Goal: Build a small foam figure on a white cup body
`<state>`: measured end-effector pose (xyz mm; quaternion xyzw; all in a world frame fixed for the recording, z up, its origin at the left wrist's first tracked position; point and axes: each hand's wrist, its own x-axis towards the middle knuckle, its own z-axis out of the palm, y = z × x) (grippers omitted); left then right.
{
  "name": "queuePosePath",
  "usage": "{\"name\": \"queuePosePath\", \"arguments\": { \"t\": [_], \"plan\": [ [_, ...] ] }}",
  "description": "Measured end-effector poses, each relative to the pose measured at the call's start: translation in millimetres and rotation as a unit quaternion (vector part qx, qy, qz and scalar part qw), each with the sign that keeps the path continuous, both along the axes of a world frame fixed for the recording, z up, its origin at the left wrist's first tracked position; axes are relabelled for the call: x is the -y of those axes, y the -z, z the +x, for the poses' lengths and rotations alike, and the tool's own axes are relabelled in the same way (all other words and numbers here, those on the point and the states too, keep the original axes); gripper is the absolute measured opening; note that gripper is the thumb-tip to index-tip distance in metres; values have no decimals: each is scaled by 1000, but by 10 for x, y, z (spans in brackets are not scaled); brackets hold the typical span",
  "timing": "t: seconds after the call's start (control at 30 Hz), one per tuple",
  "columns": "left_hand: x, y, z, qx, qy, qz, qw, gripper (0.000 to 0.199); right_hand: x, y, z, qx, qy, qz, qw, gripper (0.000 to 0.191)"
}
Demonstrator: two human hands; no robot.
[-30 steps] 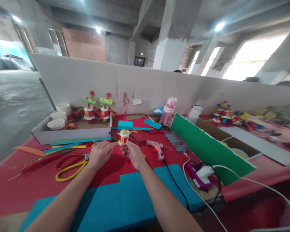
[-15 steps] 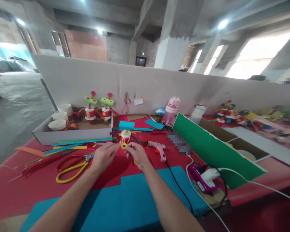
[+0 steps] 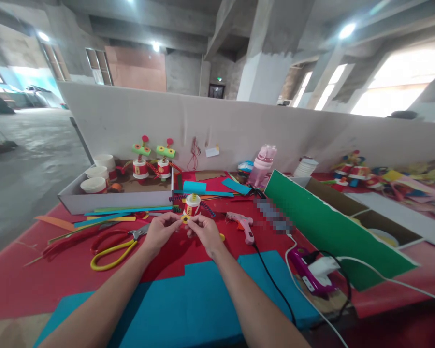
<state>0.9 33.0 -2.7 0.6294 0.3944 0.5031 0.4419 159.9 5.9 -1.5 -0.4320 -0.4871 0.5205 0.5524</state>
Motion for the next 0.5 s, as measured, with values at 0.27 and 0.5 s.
{"name": "queuePosePath", "arguments": {
  "t": [0.27, 0.5],
  "plan": [
    [-11, 32, -27, -42, 23, 11, 999, 23, -23, 5, 62, 41, 17, 27, 999, 24],
    [13, -10, -7, -54, 26, 9, 998, 26, -31, 21, 77, 43, 4, 27, 999, 23]
  ]
}}
